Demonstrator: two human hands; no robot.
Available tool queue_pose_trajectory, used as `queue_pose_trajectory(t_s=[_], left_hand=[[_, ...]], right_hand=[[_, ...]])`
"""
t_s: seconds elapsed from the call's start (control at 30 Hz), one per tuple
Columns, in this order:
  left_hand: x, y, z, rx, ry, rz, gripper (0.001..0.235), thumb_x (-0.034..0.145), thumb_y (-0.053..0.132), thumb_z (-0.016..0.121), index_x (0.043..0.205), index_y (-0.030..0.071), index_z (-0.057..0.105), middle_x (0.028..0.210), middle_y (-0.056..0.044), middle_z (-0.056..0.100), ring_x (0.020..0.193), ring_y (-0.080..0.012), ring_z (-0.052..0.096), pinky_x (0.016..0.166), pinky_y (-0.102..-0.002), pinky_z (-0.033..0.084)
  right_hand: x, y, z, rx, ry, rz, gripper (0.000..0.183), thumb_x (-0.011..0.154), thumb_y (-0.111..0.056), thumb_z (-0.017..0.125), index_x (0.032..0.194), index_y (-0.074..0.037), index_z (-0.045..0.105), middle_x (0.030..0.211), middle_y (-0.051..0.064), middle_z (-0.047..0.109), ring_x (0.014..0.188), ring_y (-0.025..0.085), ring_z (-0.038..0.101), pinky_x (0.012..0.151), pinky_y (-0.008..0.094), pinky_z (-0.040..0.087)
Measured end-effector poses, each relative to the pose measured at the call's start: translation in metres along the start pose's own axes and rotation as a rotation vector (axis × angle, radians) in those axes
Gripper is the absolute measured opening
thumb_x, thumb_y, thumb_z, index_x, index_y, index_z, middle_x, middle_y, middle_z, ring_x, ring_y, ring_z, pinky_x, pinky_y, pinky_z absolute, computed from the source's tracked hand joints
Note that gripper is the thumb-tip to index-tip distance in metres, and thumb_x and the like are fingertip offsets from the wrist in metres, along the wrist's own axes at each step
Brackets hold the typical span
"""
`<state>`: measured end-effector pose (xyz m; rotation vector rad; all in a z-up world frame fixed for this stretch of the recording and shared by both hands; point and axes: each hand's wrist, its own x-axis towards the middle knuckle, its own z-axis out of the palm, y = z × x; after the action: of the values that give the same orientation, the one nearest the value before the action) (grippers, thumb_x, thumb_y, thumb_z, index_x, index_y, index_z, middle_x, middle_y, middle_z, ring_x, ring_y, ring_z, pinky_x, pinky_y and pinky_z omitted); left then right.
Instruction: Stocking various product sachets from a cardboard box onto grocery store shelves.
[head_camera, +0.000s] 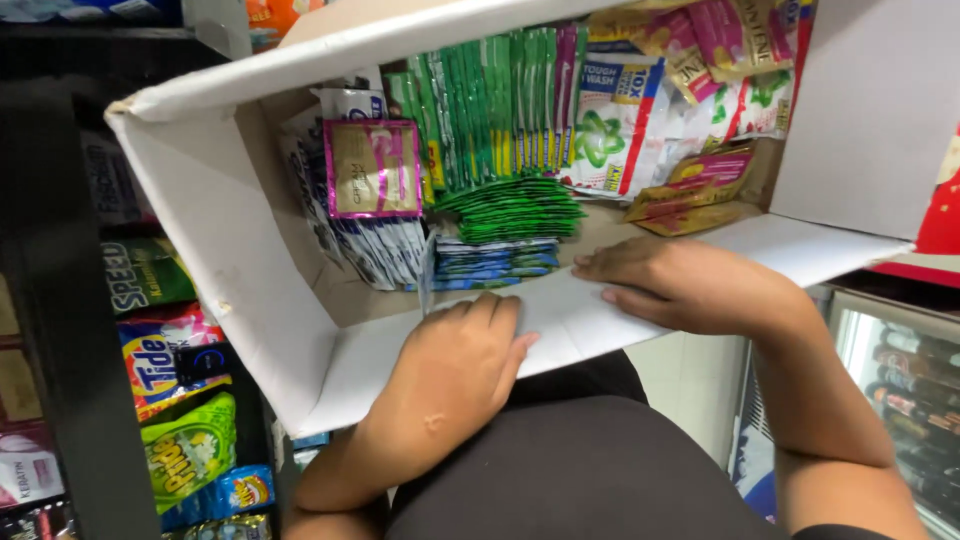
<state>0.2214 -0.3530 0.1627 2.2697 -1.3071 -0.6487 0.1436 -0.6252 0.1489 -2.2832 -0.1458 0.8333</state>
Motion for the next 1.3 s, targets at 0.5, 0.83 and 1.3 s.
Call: queue_pose_trajectory(t_s=[0.5, 0.83, 1.3], left_hand=[[0.016, 0.014, 0.017, -0.006, 0.233, -0.167, 0.044, 0.093, 0.042, 0.063, 0.113, 0.003, 0.063, 0.098, -0.018, 0.068, 0.086, -0.0369, 0.067, 0.073, -0.046, 0.054], [0.17, 0.098, 0.028, 0.264, 0.133, -0.231, 0.05, 0.084, 0.037, 0.071, 0.118, 0.001, 0.061, 0.124, -0.02, 0.059, 0.105, -0.0356, 0.064, 0.083, -0.045, 0.054], [0.336, 0.045, 0.136, 0.682, 0.382, 0.334, 0.054, 0.088, 0.027, 0.061, 0.138, 0.006, 0.06, 0.134, -0.015, 0.06, 0.116, -0.0343, 0.06, 0.086, -0.043, 0.057]], right_hand=[[-0.098, 0.088, -0.108, -0.437, 0.638, -0.127, 0.023, 0.101, -0.01, 0.064, 0.122, 0.0, 0.067, 0.104, 0.018, 0.068, 0.1, 0.035, 0.065, 0.086, 0.043, 0.052], [-0.08, 0.157, -0.142, -0.38, 0.757, -0.465, 0.011, 0.101, 0.0, 0.065, 0.11, 0.001, 0.071, 0.1, 0.014, 0.069, 0.093, 0.028, 0.066, 0.083, 0.039, 0.052], [-0.079, 0.165, -0.142, -0.469, 0.801, -0.342, 0.008, 0.1, -0.013, 0.072, 0.106, -0.008, 0.071, 0.093, 0.004, 0.067, 0.089, 0.025, 0.062, 0.08, 0.04, 0.043]])
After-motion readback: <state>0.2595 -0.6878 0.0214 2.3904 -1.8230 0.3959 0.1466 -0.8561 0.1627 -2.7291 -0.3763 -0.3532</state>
